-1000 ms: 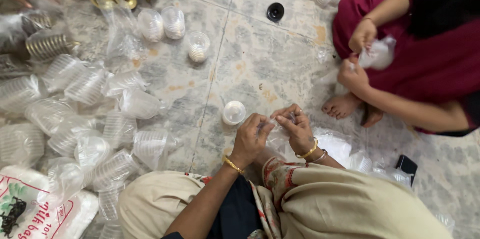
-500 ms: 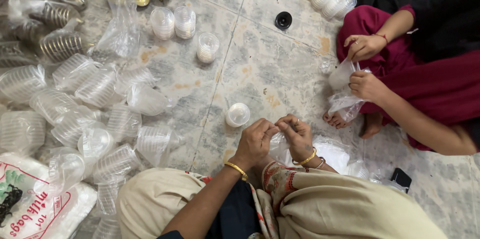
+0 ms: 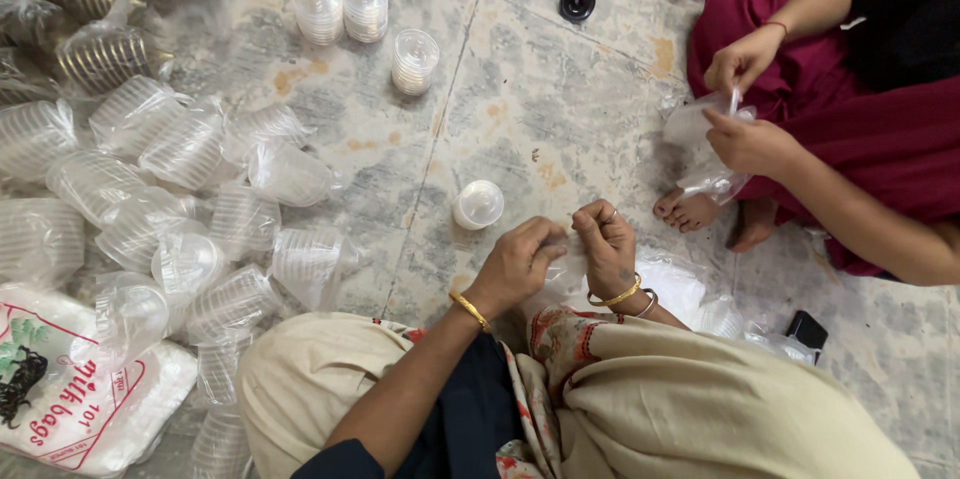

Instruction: The person sits on the floor and packs plastic cups into clear plastic bags, gathering cups a few at a time, inserting them into a bag, and twisting and tying the bag closed. They place finished bags aside and reach for more loose cups from the pile as they repeat the process.

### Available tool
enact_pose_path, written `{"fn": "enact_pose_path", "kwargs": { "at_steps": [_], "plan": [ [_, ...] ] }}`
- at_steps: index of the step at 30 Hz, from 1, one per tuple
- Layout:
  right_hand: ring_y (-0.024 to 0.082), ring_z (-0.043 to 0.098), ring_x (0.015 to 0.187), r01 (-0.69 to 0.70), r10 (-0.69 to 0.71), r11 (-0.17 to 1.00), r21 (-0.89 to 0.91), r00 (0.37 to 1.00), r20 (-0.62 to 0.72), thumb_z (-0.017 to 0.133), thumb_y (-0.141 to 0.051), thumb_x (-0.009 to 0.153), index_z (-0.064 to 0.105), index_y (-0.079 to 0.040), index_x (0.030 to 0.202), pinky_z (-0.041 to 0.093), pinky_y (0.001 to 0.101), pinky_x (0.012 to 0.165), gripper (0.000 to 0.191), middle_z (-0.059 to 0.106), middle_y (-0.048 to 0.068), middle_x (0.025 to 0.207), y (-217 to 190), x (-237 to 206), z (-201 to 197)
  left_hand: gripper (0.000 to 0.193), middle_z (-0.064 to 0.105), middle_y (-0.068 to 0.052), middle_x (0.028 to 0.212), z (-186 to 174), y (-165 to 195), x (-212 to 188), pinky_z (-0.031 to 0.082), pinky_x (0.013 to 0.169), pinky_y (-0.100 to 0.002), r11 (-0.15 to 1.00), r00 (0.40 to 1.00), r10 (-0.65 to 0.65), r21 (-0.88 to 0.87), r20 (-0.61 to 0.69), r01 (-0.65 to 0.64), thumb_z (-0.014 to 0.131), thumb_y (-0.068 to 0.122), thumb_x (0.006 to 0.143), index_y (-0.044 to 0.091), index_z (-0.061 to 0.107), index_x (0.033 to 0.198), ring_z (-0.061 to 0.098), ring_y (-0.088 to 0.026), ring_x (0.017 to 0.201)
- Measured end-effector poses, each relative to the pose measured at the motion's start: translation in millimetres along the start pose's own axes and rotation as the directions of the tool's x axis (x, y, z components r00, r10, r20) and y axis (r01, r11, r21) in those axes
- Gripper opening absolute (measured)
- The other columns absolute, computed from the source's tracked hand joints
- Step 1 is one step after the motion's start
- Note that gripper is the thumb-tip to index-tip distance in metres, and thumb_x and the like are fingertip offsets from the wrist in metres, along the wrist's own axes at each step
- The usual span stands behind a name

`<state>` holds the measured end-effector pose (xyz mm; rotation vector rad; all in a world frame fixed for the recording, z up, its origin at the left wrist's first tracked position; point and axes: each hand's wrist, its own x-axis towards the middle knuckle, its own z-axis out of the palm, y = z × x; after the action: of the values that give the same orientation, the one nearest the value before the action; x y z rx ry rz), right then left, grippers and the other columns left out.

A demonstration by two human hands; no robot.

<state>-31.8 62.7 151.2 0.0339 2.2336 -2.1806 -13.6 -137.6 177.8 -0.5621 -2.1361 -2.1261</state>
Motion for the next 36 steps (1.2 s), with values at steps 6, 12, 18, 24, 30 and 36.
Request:
{"fn": "enact_pose_path", "kwargs": {
  "at_steps": [6,12,18,24,30,36],
  "plan": [
    [0.004,0.047,0.071,-0.101,0.108,0.993,-0.054,0.983,0.147,0.070,-0.006,0.090,0.067,-0.009,0.115,0.038,0.0203,0.063,0.026,0.062,-0.004,0.085,-21.8,-5.1,4.5,0.007,0.067,-0.012,0.085,-1.2,-4.3,1.8,0.052,0.070,-0.037,0.998,0.990,0.025,0.064,-0.141,-0.016,0.067,0.007,0.096,0.002,0.065,0.092,0.067,-0.029,0.079],
    [0.006,0.053,0.086,0.045,-0.046,0.999,0.012,0.986,0.160,0.071,-0.005,0.100,0.067,-0.002,0.100,0.043,0.0214,0.078,0.005,0.062,-0.001,0.093,-9.5,0.1,-5.2,0.015,0.063,-0.013,0.091,0.3,-1.5,1.6,0.052,0.070,-0.036,1.000,0.998,-0.014,-0.012,-0.056,0.013,0.067,0.012,0.092,0.001,0.062,0.102,0.066,-0.027,0.080],
    [0.004,0.051,0.081,0.061,-0.059,0.998,-0.014,0.990,0.131,0.069,-0.006,0.094,0.063,-0.005,0.095,0.042,0.0193,0.072,0.006,0.062,-0.004,0.093,-14.8,-6.4,-0.3,0.018,0.061,-0.012,0.096,1.1,2.2,-1.0,0.052,0.075,-0.035,0.995,0.987,0.090,-0.038,-0.133,-0.096,0.069,0.014,0.095,0.000,0.060,0.102,0.065,-0.027,0.086],
    [0.002,0.044,0.070,0.101,-0.083,0.990,-0.099,0.980,0.178,0.064,-0.012,0.102,0.065,-0.005,0.092,0.036,0.0195,0.063,0.013,0.057,-0.005,0.084,-20.0,-7.3,4.9,0.016,0.061,-0.008,0.084,-0.2,4.0,-0.9,0.050,0.073,-0.035,0.996,0.985,0.086,0.021,-0.150,-0.083,0.072,0.015,0.098,0.003,0.064,0.091,0.060,-0.025,0.080],
    [0.002,0.038,0.073,0.082,-0.073,0.993,-0.089,0.991,0.109,0.066,-0.013,0.111,0.060,-0.006,0.089,0.031,0.0196,0.063,0.024,0.047,-0.007,0.081,-12.4,-6.3,8.3,0.013,0.062,-0.009,0.087,1.9,5.7,-3.5,0.050,0.072,-0.035,1.000,0.985,-0.004,0.000,-0.172,0.004,0.067,0.016,0.099,0.003,0.064,0.097,0.062,-0.024,0.081],
    [0.001,0.041,0.068,-0.005,0.017,0.998,-0.058,0.978,0.210,0.065,-0.014,0.100,0.064,-0.006,0.097,0.033,0.0181,0.059,0.009,0.051,-0.006,0.086,-27.8,-11.6,13.4,0.012,0.062,-0.008,0.094,-3.8,7.4,-1.8,0.051,0.079,-0.032,0.998,0.973,-0.022,-0.069,-0.230,0.006,0.064,0.015,0.102,0.004,0.061,0.099,0.063,-0.022,0.085]
  ]
}}
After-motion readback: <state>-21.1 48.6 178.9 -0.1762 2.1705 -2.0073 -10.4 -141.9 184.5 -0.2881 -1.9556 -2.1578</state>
